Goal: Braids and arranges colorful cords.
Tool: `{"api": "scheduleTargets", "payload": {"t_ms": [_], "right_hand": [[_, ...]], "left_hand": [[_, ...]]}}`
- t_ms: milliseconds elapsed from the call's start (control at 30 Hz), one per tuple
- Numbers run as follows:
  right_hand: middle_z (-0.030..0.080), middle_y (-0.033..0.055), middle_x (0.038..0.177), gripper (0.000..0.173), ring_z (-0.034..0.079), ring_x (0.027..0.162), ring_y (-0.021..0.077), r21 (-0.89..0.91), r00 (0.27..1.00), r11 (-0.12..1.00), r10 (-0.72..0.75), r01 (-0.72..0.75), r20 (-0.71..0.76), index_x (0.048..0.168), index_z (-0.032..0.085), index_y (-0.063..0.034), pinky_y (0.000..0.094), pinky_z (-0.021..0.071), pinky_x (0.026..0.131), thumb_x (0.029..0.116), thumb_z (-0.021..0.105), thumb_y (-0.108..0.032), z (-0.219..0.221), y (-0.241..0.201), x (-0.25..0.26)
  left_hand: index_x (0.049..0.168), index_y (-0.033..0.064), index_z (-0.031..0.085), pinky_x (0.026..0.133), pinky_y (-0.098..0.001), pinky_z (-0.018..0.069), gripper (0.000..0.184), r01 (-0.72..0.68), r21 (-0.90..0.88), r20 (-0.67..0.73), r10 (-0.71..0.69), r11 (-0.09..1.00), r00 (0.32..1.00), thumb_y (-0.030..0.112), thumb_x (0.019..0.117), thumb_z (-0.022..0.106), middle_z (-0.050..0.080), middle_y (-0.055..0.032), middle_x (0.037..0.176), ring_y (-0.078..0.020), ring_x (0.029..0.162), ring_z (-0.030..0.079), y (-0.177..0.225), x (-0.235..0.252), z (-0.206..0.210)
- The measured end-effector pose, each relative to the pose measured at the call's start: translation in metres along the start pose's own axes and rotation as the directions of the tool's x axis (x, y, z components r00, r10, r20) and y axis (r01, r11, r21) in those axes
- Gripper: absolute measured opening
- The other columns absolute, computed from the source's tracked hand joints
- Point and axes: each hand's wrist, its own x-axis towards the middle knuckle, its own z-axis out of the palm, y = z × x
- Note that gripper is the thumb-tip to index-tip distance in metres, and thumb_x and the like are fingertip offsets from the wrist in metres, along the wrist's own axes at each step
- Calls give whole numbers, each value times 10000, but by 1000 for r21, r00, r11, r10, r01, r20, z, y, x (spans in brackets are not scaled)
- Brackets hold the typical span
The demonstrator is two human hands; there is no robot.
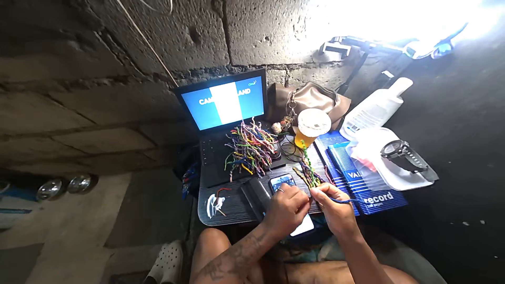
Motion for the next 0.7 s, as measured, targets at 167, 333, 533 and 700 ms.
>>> {"api": "scheduleTargets", "payload": {"t_ms": [167, 333, 533, 700], "right_hand": [[739, -31, 1050, 257, 678, 921, 31, 158, 946, 972, 120, -174, 302, 1126, 751, -113, 211, 563, 843, 922, 729, -270, -15, -1, 5], [742, -45, 1112, 347, 682, 937, 8, 307, 838, 917, 52, -256, 543, 1214, 740, -152, 187, 567, 828, 885, 780, -257, -25, 1, 9], [688, -98, 923, 101, 647, 822, -14, 345, 887, 932, -63, -112, 457, 947, 741, -218, 155, 550, 734, 871, 794, -260, -21, 1, 6], [679, -90, 809, 92, 640, 733, -20, 173, 991, 985, -39, 15, 132, 818, 742, -212, 143, 554, 682, 831, 829, -241, -5, -6, -1]], "left_hand": [[824, 96, 599, 653, -171, 466, 143, 627, -625, 489, -393, 465, 779, 91, 967, 598, 585, 87, 733, 18, 672, 550, 4, 9, -16], [908, 205, 687, 645, -173, 489, 195, 749, -632, 773, -92, -198, 627, 163, 991, 515, 651, 94, 770, 7, 664, 582, -4, 3, -15], [858, 258, 669, 608, -171, 439, 187, 736, -610, 751, 82, -294, 655, 234, 1000, 551, 604, 126, 743, 14, 650, 542, -2, -2, -5], [757, 10, 663, 713, -249, 451, 161, 152, -343, 89, -129, 927, 988, 90, 895, 687, 593, -54, 711, -126, 724, 562, 12, 1, -6]]}}
